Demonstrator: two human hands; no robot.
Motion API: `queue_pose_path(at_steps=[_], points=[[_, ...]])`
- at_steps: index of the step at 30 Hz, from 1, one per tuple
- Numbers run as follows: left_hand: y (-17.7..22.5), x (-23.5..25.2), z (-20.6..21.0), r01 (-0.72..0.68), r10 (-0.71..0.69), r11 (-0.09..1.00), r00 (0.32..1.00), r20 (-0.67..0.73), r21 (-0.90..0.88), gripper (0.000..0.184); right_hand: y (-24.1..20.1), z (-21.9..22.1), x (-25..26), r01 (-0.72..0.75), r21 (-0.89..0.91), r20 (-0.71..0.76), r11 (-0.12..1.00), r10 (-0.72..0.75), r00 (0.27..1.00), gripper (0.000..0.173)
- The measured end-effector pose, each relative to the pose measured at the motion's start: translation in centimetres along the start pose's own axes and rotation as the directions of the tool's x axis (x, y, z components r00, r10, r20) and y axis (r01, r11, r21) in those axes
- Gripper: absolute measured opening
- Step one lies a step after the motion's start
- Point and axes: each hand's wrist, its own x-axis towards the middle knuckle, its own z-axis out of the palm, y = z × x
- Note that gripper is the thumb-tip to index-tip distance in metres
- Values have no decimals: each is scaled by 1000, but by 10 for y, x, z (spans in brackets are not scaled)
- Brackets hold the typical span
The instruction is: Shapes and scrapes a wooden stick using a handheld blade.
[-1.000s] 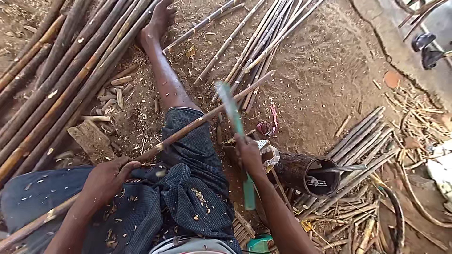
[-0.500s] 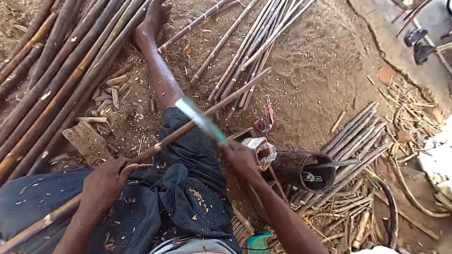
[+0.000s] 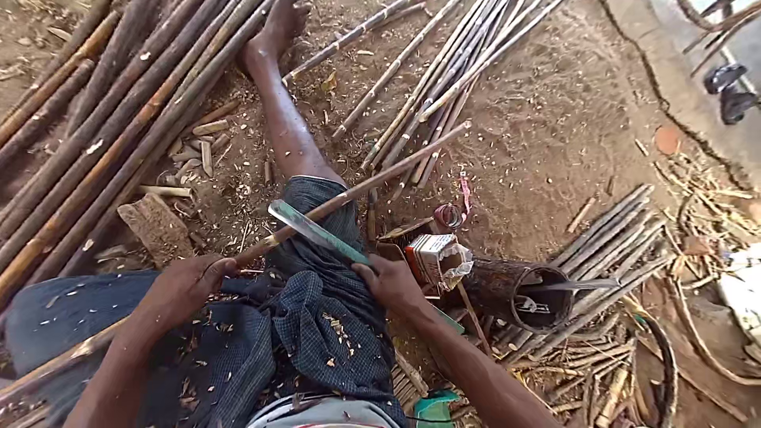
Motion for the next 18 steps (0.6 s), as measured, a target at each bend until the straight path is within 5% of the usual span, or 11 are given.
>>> queue_pose_path(at_steps=[4,8,12,15,18], points=[[-1,5,-3,-20,21,996,1000,6,-91,37,22,-16,28,-189,317,-184,929,256,949,58],[-4,2,-4,-12,12,997,1000,1,-82,33,-5,-4,3,-22,-33,47,999,23,999,52],[-4,6,-2,-15,18,994,1000,23,-108,37,20,-17,33,-167,270,-191,948,222,956,57],[-7,6,-7,-8,19,986,998,65,-168,40,-4,-2,9,-1,14,-28,1000,1,1000,50],[-5,11,-12,-6,29,977,994,102,-215,42,5,-13,21,-105,139,-114,985,121,986,52]])
